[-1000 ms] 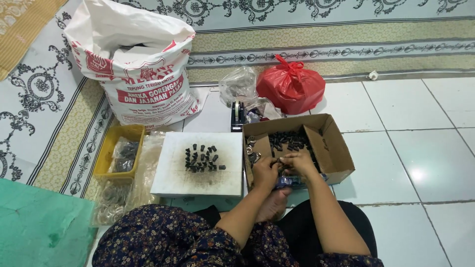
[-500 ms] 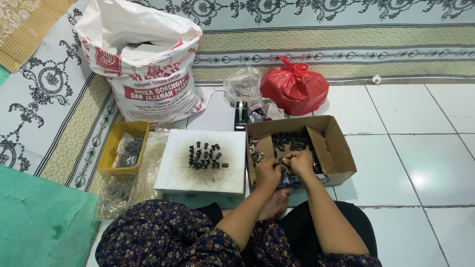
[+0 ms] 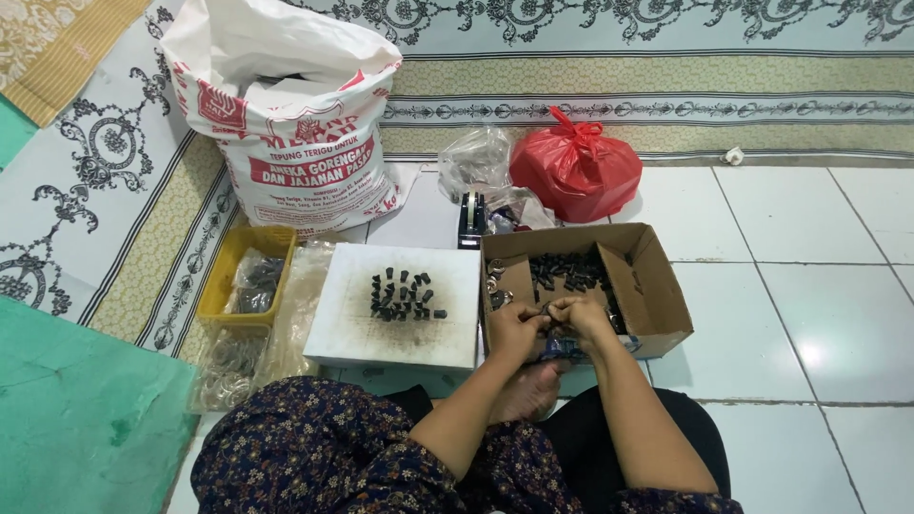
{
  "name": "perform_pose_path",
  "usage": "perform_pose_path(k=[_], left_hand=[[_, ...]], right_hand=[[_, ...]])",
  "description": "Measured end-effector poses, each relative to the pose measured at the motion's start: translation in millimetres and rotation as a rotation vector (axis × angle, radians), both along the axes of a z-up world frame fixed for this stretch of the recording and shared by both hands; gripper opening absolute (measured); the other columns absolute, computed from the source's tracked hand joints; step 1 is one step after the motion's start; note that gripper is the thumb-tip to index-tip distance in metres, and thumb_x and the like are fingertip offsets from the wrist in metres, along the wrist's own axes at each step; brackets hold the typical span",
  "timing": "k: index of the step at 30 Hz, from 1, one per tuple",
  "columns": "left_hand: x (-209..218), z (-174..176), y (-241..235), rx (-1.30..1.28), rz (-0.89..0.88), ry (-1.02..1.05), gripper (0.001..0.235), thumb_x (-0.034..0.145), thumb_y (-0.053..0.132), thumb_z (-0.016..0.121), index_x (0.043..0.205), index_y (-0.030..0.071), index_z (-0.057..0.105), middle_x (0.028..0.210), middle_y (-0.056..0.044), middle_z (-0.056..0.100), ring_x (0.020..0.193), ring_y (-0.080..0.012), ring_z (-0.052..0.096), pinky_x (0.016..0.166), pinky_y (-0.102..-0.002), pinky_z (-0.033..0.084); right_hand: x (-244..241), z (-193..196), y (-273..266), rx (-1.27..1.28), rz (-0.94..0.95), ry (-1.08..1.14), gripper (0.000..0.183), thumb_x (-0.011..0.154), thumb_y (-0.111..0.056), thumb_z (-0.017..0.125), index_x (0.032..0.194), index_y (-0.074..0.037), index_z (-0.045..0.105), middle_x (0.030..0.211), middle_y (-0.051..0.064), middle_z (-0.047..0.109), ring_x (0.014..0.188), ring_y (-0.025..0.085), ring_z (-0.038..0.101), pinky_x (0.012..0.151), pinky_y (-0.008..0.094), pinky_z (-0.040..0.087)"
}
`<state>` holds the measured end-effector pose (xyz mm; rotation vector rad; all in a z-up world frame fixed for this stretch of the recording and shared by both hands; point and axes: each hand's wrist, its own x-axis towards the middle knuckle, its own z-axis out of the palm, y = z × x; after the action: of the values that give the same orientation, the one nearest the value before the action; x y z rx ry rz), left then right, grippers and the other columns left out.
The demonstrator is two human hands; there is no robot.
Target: The person sits on the floor and repeatedly picks up small black plastic parts and metal rings from a cardboard box. They connect the parts by hand and place the assembled units onto a white foam board. The process continues with the person handling the components one at a time.
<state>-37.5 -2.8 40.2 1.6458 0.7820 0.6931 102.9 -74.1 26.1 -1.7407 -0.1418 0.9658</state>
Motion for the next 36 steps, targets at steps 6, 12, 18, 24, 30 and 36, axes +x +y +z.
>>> perform_pose_path(k=[6, 12, 18, 24, 30, 36], left_hand=[[-12.5, 8.5, 1.6, -0.190, 0.038, -0.028, 0.020, 0.082, 0.006, 0.086, 0.096, -0.005, 0.077, 0.074, -0.020, 0.074, 0.062, -0.0227, 0.073, 0.059, -0.032, 0.057], [-32.1, 33.9, 3.1, -0.311, 0.057, -0.008, 0.022, 0.081, 0.005, 0.084, 0.099, -0.006, 0.076, 0.076, -0.021, 0.075, 0.061, -0.0195, 0.073, 0.057, -0.030, 0.058], [-61.6, 32.4, 17.8, -0.557, 0.000, -0.163, 0.028, 0.089, 0.003, 0.081, 0.113, -0.009, 0.073, 0.101, -0.033, 0.073, 0.086, -0.0296, 0.076, 0.072, -0.037, 0.066], [-89.0, 22.7, 26.1, -0.708, 0.049, -0.284, 0.035, 0.088, 0.002, 0.080, 0.119, -0.010, 0.070, 0.101, -0.028, 0.074, 0.085, -0.0267, 0.077, 0.073, -0.031, 0.068], [-103.9, 8.9, 31.2, -0.767, 0.065, -0.320, 0.032, 0.089, 0.005, 0.081, 0.113, -0.012, 0.071, 0.094, -0.024, 0.074, 0.083, -0.0258, 0.076, 0.072, -0.033, 0.069], [-106.4, -1.2, 32.1, -0.748, 0.087, -0.343, 0.027, 0.089, 0.005, 0.082, 0.109, -0.010, 0.074, 0.093, -0.023, 0.075, 0.081, -0.0244, 0.075, 0.071, -0.035, 0.069]], right_hand=[[-14.8, 14.1, 2.6, 0.008, -0.001, -0.061, 0.015, 0.090, -0.002, 0.071, 0.100, 0.009, 0.073, 0.094, 0.022, 0.066, 0.088, 0.030, 0.066, 0.068, 0.037, 0.059], [-16.9, 15.7, 0.7, -0.075, -0.057, -0.306, 0.019, 0.091, -0.015, 0.076, 0.107, -0.006, 0.080, 0.112, 0.022, 0.072, 0.117, 0.041, 0.064, 0.086, 0.052, 0.058], [-53.0, 72.9, -5.1, 0.234, -0.013, -0.211, 0.033, 0.088, -0.011, 0.081, 0.114, 0.009, 0.073, 0.104, 0.024, 0.068, 0.098, 0.030, 0.064, 0.081, 0.042, 0.058], [-98.0, 84.0, 7.9, 0.281, 0.089, -0.367, 0.029, 0.083, -0.017, 0.089, 0.103, 0.001, 0.079, 0.094, 0.017, 0.071, 0.092, 0.021, 0.064, 0.085, 0.039, 0.059], [-111.7, 73.7, 13.1, 0.268, 0.156, -0.434, 0.025, 0.081, -0.024, 0.090, 0.098, -0.006, 0.082, 0.092, 0.014, 0.073, 0.094, 0.019, 0.066, 0.082, 0.037, 0.058], [-118.8, 77.5, 12.8, 0.282, 0.241, -0.651, 0.017, 0.086, -0.018, 0.086, 0.096, -0.005, 0.082, 0.085, 0.016, 0.071, 0.090, 0.026, 0.070, 0.072, 0.033, 0.059]])
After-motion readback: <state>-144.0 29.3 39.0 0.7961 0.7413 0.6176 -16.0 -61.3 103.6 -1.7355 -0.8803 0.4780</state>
